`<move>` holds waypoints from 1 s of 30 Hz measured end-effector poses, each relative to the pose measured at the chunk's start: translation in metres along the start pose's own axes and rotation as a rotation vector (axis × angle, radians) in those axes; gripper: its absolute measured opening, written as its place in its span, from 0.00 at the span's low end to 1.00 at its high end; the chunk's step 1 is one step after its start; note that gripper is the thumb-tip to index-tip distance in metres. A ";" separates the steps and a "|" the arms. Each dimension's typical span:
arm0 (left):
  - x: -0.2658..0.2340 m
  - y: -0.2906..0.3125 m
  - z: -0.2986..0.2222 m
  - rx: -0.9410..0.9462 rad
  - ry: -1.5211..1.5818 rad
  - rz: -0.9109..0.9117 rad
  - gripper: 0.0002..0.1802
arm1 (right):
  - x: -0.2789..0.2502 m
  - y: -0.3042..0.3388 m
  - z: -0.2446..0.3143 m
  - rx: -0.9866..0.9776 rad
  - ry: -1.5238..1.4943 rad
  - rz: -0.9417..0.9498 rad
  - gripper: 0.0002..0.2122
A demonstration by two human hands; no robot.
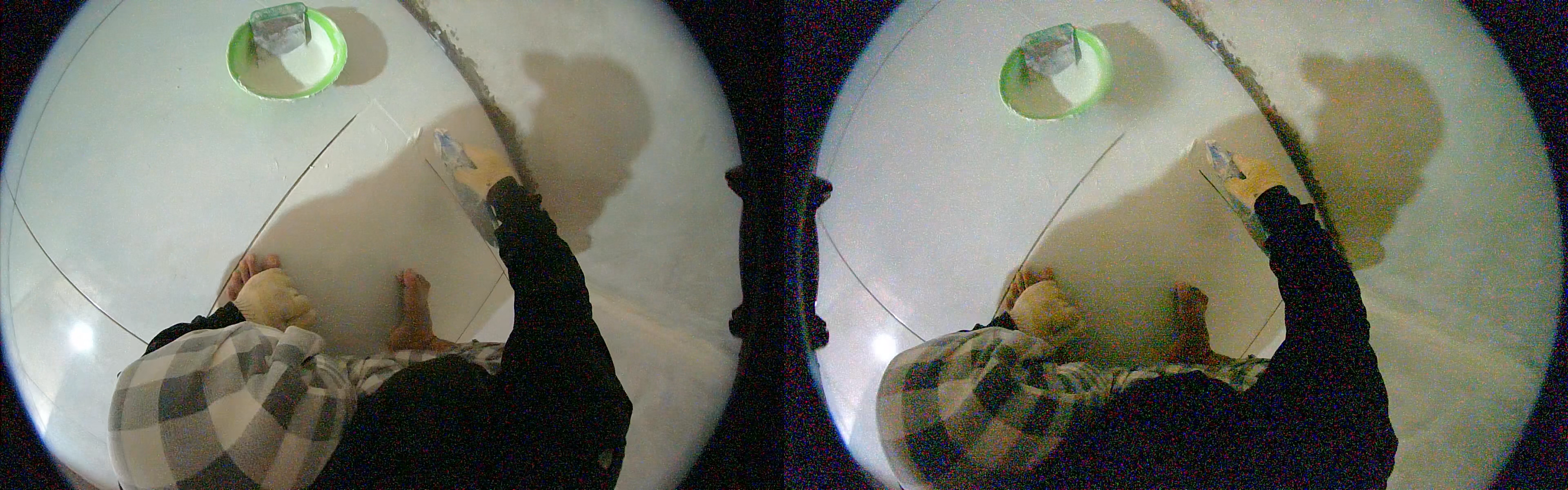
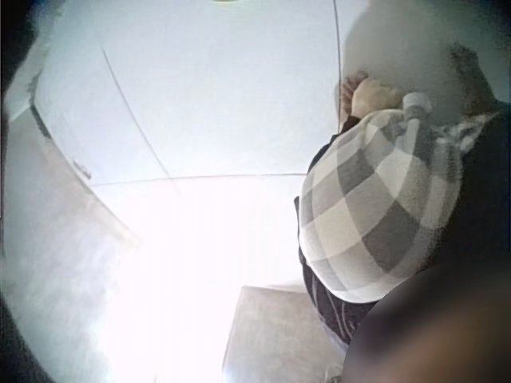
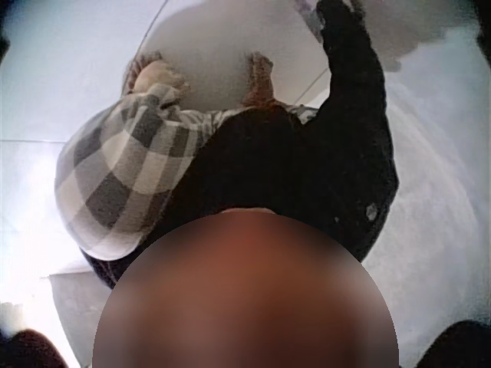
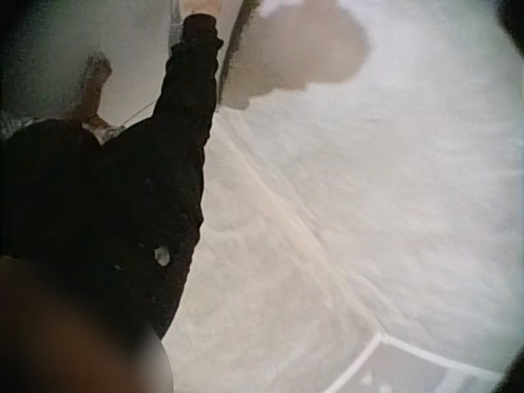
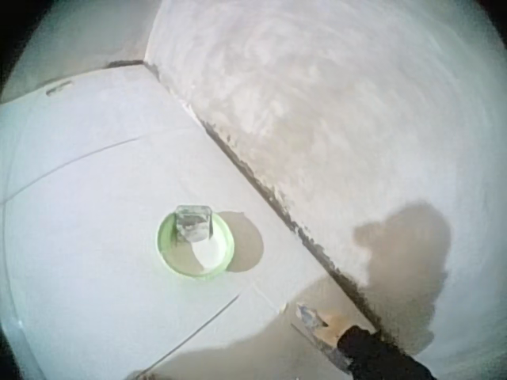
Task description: The person is kneeling on a tiled floor, using a trowel to apply white grout from a green bucket into the gaps between tiles. They repeatedly scoop grout and spread it along the seams, working methodically across the floor area.
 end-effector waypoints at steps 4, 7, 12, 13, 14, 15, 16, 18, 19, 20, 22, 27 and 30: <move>0.000 -0.008 -0.001 -0.006 -0.003 -0.002 0.25 | 0.026 -0.007 0.021 0.184 0.154 0.118 0.19; -0.001 -0.013 0.001 -0.011 -0.012 -0.003 0.26 | 0.050 -0.002 0.053 0.183 0.189 -0.002 0.21; -0.010 -0.015 0.001 -0.013 -0.034 -0.003 0.26 | 0.044 0.021 0.046 0.082 0.319 0.377 0.26; -0.014 -0.015 0.000 -0.010 -0.036 0.003 0.26 | 0.027 0.033 0.036 0.010 0.278 0.476 0.26; -0.019 -0.016 -0.002 -0.011 -0.043 0.009 0.26 | 0.010 0.041 0.029 0.035 0.356 0.498 0.26; -0.024 -0.016 -0.004 -0.011 -0.051 0.020 0.26 | -0.010 0.051 0.022 0.077 0.400 0.478 0.26; -0.030 -0.017 -0.005 -0.017 -0.064 0.030 0.26 | -0.030 0.057 0.020 0.120 0.466 0.449 0.26; -0.044 -0.019 -0.008 -0.025 -0.097 0.051 0.26 | -0.071 0.064 0.020 0.082 0.497 0.439 0.26; -0.052 -0.020 -0.008 -0.027 -0.119 0.067 0.26 | -0.086 0.063 0.027 0.016 0.522 0.379 0.26; -0.059 -0.021 -0.008 -0.029 -0.144 0.078 0.26 | -0.095 0.058 0.033 -0.011 0.549 0.371 0.26; -0.072 -0.023 -0.007 -0.039 -0.205 0.102 0.26 | -0.112 0.042 0.046 -0.141 0.610 0.247 0.26; -0.098 -0.029 -0.006 -0.070 -0.370 0.171 0.26 | -0.111 -0.035 0.057 -0.208 0.619 0.235 0.28; -0.106 -0.030 -0.006 -0.104 -0.438 0.190 0.26 | -0.107 -0.071 0.056 -0.237 0.460 0.103 0.27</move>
Point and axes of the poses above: each hand's wrist, its own y-axis away from the middle knuckle, its own x-axis out of the palm, z = x × y, the point moved 4 cm from there along -y, towards the middle knuckle, and after that the axes turned 15 degrees about z, right-handed, at the moved point
